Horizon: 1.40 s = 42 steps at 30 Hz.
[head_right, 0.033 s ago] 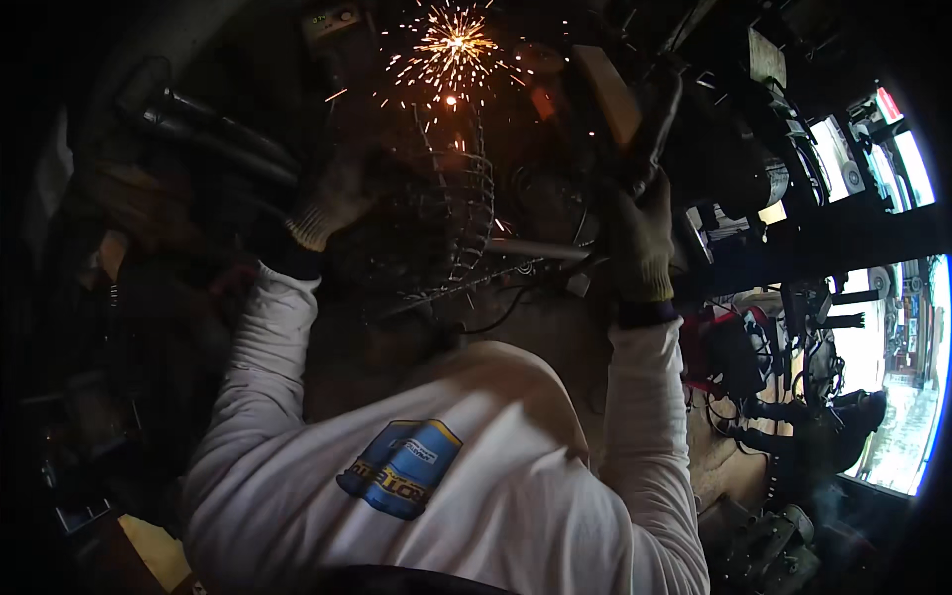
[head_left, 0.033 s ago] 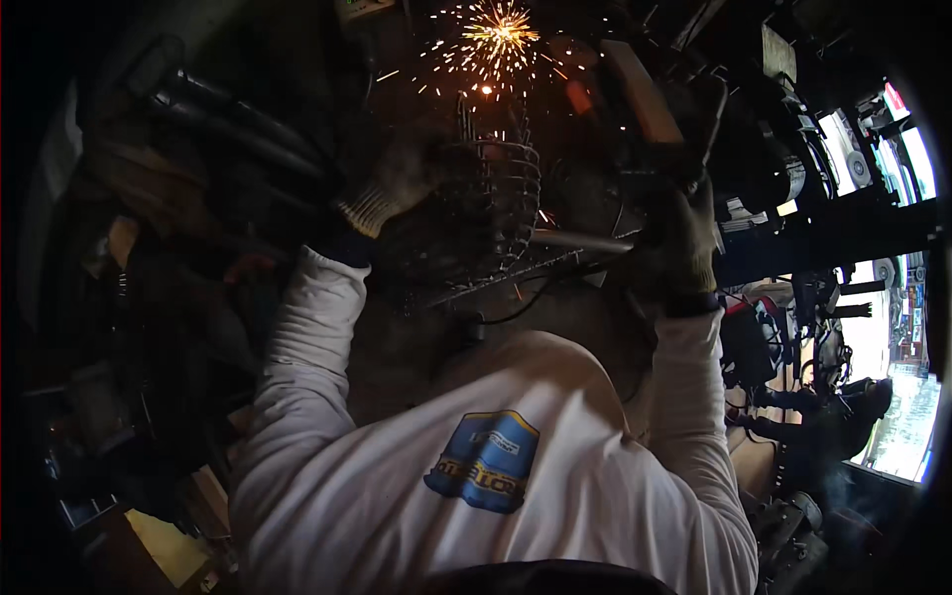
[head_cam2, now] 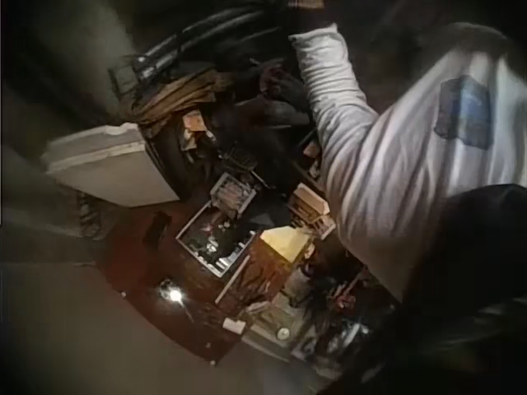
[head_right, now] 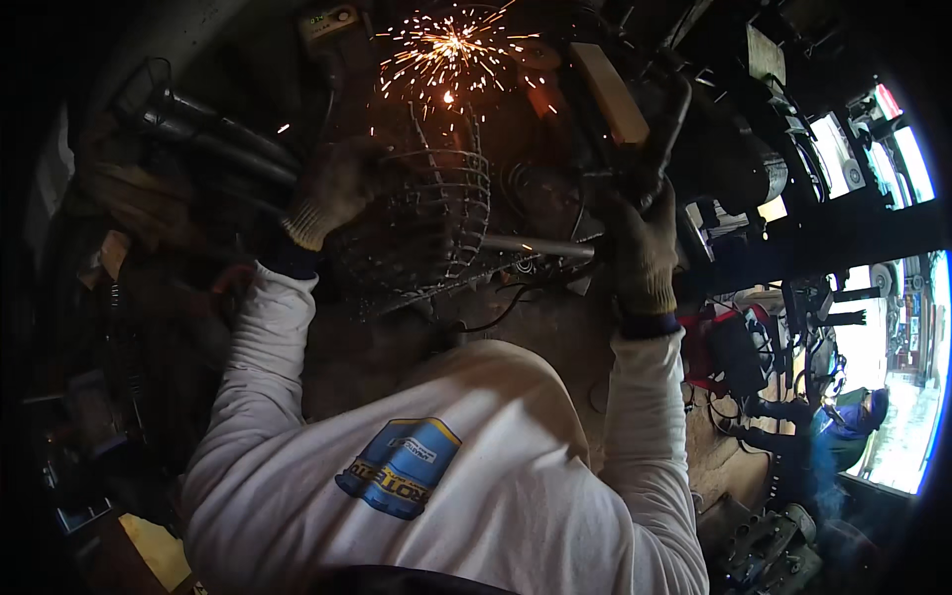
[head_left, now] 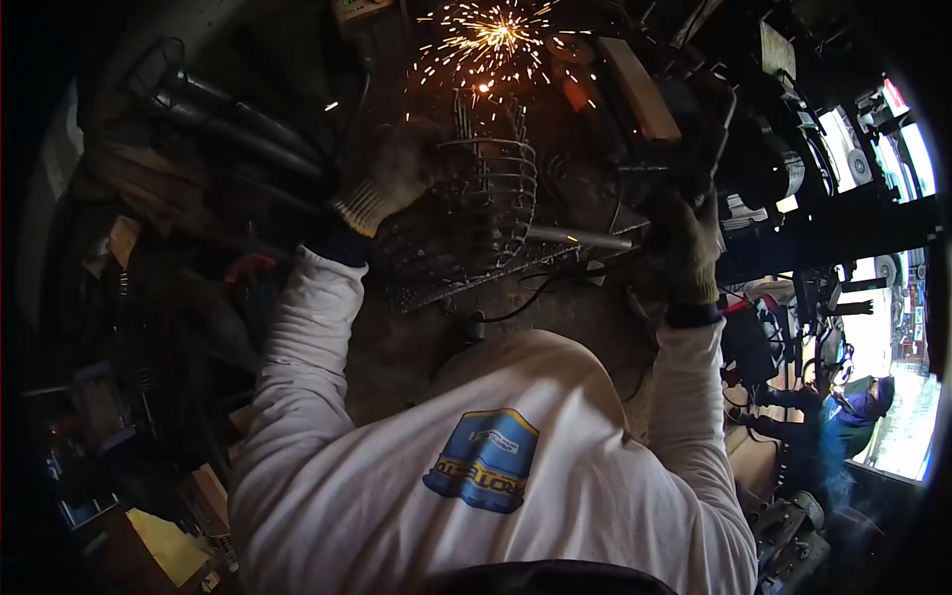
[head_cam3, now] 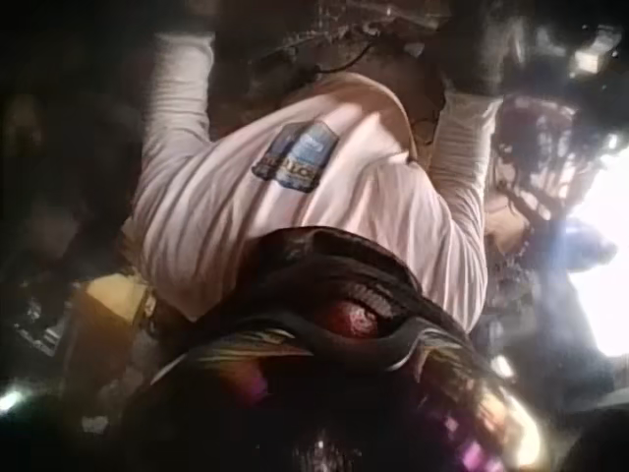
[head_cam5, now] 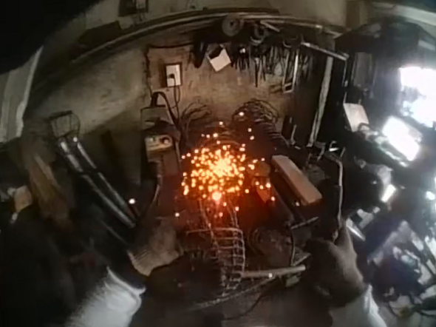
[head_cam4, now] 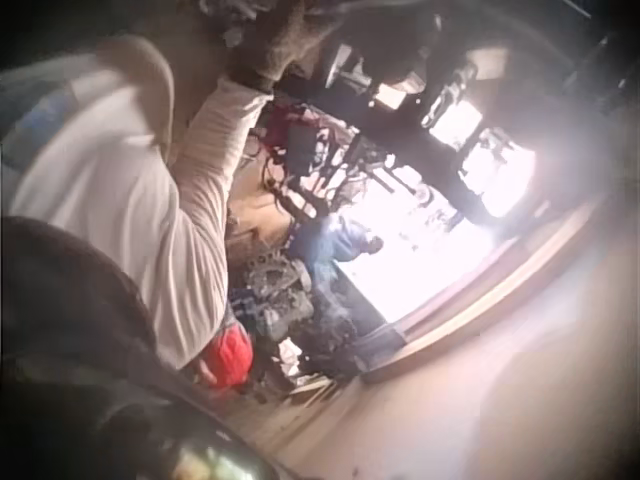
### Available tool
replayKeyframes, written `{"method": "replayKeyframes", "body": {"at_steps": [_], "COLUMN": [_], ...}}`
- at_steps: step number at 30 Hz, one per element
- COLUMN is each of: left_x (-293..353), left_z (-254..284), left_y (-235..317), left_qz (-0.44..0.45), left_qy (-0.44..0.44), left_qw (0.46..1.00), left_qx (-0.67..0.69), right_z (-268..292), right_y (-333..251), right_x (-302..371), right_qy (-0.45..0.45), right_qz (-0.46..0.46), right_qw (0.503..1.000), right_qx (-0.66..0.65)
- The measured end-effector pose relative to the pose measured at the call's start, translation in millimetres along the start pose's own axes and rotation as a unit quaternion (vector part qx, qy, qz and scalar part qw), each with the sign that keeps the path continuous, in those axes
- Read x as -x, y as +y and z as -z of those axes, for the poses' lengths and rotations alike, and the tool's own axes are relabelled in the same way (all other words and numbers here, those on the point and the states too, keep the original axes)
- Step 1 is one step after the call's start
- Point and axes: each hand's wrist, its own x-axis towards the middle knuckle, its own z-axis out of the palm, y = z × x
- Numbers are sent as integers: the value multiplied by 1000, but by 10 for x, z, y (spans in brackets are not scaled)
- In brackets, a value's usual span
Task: The person hammers a metal wire cage on a workbench to shape it and then fuses the joints with a welding torch.
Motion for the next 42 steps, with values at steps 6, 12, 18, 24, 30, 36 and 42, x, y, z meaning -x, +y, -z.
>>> {"method": "replayKeyframes", "body": {"at_steps": [6, 12, 18, 24, 30, 36, 42], "left_x": [-10, 235, 559, 652, 703, 764, 750], "left_z": [140, 102, 64, 36, 312, 445, 457], "left_y": [727, 1092, 1100, 1072, 803, 491, 464], "left_qz": [-37, 30, 55, 19, 109, 23, 2], "left_qy": [72, 59, 122, 186, 112, 164, 152], "left_qw": [985, 971, 952, 976, 979, 983, 986], "left_qx": [-155, -228, -276, -113, -129, -73, -65], "right_z": [849, 1426, 1629, 1477, 1229, 858, 718], "right_y": [197, 621, 789, 709, 737, 723, 668], "right_x": [1006, 1961, 2441, 2478, 2496, 2636, 2854], "right_qy": [-31, 24, 24, 0, 10, 38, 54], "right_qz": [12, -49, -104, -94, -71, -61, -96], "right_qw": [993, 993, 968, 973, 986, 983, 991], "right_qx": [-110, -108, -228, -209, -153, -170, -73]}}
